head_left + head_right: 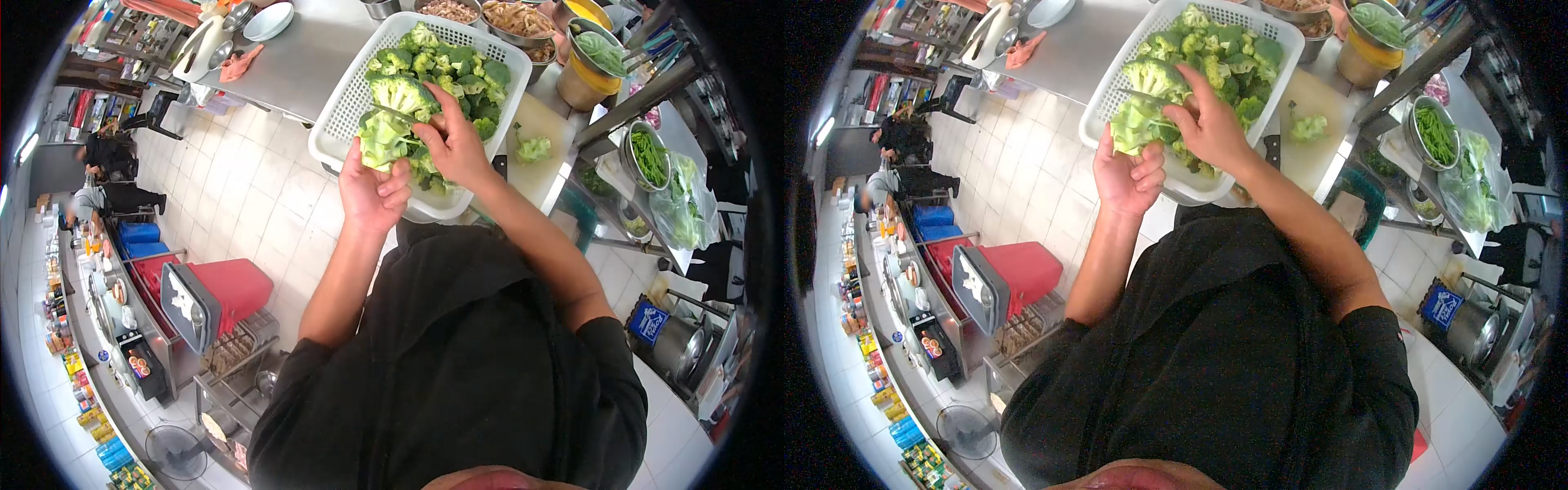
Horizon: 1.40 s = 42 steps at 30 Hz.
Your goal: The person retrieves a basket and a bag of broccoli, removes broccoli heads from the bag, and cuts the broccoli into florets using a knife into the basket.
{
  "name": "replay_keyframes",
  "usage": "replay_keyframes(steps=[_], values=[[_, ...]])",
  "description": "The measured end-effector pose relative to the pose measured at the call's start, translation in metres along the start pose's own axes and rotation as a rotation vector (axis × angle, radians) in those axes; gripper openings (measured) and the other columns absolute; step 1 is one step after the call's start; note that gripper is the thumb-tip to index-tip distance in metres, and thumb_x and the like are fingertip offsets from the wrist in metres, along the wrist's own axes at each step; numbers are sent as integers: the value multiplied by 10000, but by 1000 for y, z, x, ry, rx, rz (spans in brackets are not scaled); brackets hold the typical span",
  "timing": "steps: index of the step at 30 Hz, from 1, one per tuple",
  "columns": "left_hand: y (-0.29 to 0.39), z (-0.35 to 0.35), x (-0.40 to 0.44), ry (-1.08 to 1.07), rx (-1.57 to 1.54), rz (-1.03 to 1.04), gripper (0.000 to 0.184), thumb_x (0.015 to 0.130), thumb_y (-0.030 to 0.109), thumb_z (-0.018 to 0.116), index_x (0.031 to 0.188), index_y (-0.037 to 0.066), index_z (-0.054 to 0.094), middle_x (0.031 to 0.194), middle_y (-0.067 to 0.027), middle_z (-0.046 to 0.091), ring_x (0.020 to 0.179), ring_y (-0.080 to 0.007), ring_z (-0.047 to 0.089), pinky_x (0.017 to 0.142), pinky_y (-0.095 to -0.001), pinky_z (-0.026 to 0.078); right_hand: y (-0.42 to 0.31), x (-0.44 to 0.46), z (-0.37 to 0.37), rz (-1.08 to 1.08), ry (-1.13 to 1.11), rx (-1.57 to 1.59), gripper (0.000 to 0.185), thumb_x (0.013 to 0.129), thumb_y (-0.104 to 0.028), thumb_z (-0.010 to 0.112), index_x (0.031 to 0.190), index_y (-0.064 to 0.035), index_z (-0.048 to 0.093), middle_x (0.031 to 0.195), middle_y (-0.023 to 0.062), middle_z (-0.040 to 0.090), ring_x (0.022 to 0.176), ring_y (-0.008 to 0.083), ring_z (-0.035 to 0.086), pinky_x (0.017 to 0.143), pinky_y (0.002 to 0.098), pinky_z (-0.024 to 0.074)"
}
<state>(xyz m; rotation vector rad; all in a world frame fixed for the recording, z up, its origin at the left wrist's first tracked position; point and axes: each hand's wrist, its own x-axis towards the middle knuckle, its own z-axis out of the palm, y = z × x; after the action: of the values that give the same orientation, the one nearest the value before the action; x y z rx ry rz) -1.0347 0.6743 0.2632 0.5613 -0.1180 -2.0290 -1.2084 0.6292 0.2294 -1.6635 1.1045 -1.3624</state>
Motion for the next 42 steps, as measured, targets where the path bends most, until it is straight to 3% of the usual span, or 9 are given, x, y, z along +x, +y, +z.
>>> replay_keyframes(steps=[7, 12, 16, 17, 20, 31, 34, 39, 42], values=[[2, -17, 3, -6, 94, 80, 508, 1004, 533, 451, 1253, 108, 573, 816, -117, 553, 475, -89, 330, 382, -213, 247, 17, 9, -3, 151, -136, 197, 621, 946, -186, 678, 1483, -77, 387, 698, 64, 615, 611, 118, 551, 594, 305, 463], [3, -16, 4, 265, 353, 270, 420, 1023, 453, 492, 1312, 150, 525, 831, -103, 600, 478, -63, 338, 390, -199, 224, 5, -1, -25, 402, -116, 217, 663, 980, -255, 638, 1547, -88, 338, 774, 26, 625, 667, 89, 547, 602, 287, 463], [1, -20, 5, 223, 571, 337, 403, 1029, 368, 536, 1387, 195, 474, 859, -72, 623, 495, -36, 363, 390, -183, 205, -35, -1, -26, 345, -234, -167, 688, 959, -293, 650, 1542, -98, 342, 726, 156, 645, 623, 223, 618, 635, 346, 495], [-1, -18, 5, 231, 609, 348, 410, 1025, 378, 531, 1380, 180, 471, 869, -77, 617, 509, -44, 373, 396, -186, 211, -38, 0, -22, 243, -229, -264, 671, 953, -313, 641, 1526, -109, 358, 739, 220, 652, 676, 381, 655, 670, 441, 510], [-6, -13, 6, 251, 688, 373, 425, 1019, 389, 520, 1367, 150, 467, 883, -84, 606, 531, -58, 387, 404, -191, 219, -39, 3, -19, 135, -180, -363, 615, 965, -327, 611, 1502, -128, 389, 769, 237, 673, 757, 464, 655, 704, 520, 503], [-6, -25, 15, 266, 711, 331, 394, 1028, 355, 504, 1360, 141, 494, 834, -62, 605, 474, -32, 329, 386, -182, 191, -28, 10, -9, 291, -207, -524, 528, 968, -320, 613, 1443, -164, 442, 879, 255, 690, 840, 456, 669, 739, 538, 500], [-2, -34, 21, 293, 645, 325, 399, 1012, 278, 585, 1387, 159, 520, 806, 33, 623, 431, 1, 306, 366, -195, 160, 3, 12, -1, 249, -191, -409, 549, 966, -296, 639, 1460, -166, 440, 865, 210, 696, 779, 379, 679, 685, 464, 500], [-2, -49, 20, 265, 813, 478, 491, 971, 179, 661, 1422, 88, 490, 1038, -38, 677, 756, -44, 571, 637, -222, 464, -3, 24, -30, 624, -378, 157, 708, 931, -393, 679, 1496, -44, 433, 906, 83, 691, 741, 138, 615, 726, 295, 509], [-10, -42, 20, 201, 1075, 643, 552, 947, 119, 687, 1443, 41, 458, 1185, -78, 659, 1018, -103, 598, 864, -271, 498, -18, 26, -24, 572, -211, 5, 669, 906, -392, 708, 1410, 4, 518, 920, 106, 704, 779, 151, 639, 742, 296, 511]])
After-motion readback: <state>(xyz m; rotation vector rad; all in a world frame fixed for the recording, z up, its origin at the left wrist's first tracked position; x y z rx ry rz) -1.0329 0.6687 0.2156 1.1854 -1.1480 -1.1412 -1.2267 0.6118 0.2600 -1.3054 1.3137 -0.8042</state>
